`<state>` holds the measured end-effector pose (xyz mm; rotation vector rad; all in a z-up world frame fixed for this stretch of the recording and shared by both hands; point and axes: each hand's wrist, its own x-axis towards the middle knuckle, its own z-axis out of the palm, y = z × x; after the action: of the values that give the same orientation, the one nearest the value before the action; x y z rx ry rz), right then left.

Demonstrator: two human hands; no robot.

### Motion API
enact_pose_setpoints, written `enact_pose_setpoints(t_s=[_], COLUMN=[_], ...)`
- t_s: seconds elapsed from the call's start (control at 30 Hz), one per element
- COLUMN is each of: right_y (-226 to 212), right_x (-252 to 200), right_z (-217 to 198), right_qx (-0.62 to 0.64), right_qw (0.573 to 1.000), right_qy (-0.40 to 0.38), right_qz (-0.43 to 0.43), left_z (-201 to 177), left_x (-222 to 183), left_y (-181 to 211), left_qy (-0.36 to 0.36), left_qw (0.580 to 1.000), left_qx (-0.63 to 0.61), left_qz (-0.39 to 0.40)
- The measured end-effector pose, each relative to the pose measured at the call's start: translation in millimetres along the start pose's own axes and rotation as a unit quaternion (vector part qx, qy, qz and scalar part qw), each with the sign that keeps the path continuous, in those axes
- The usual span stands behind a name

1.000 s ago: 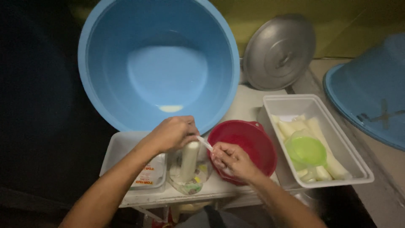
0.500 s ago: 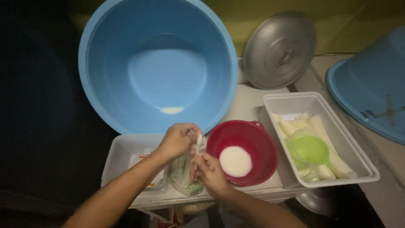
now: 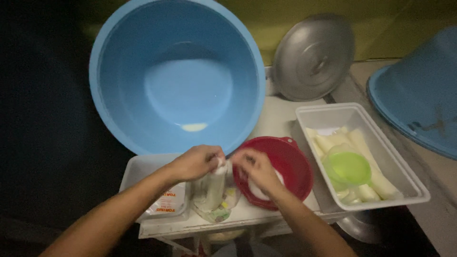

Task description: Pouring a milk-like liquid mixture into small plastic bags using a funnel and tying them off for freezing.

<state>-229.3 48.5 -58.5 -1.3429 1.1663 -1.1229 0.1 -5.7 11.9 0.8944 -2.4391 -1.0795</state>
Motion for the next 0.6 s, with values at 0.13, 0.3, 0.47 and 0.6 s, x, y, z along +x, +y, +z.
enact_pose_setpoints(t_s=[0.13, 0.3, 0.47, 0.6], right_y=[-40.3, 110.1, 76.4, 52.2], right_x=[28.6, 108.5, 89.9, 84.5], right_z=[5.8, -6.7, 8.0, 24.6], right_qx=[-0.003, 0.289, 0.364, 0.361], right_qw=[0.989, 0.88, 0.842, 0.839], right_qy=[-0.038, -0.371, -0.384, -0.398], right_qz=[-0.142, 0.065, 0.106, 0.083], left_z=[-15.9, 2.9, -8.1, -3.5], left_x=[-15.1, -18.9, -31.7, -36.8], left_y=[55.2, 30.5, 20.6, 16.5], left_qy=[-0.049, 0.059, 0.031, 0.12], left_qw=[0.981, 0.896, 0.819, 0.887], left_qx=[0.186, 0.353, 0.464, 0.346], left_qz=[-0.015, 0.264, 0.335, 0.28])
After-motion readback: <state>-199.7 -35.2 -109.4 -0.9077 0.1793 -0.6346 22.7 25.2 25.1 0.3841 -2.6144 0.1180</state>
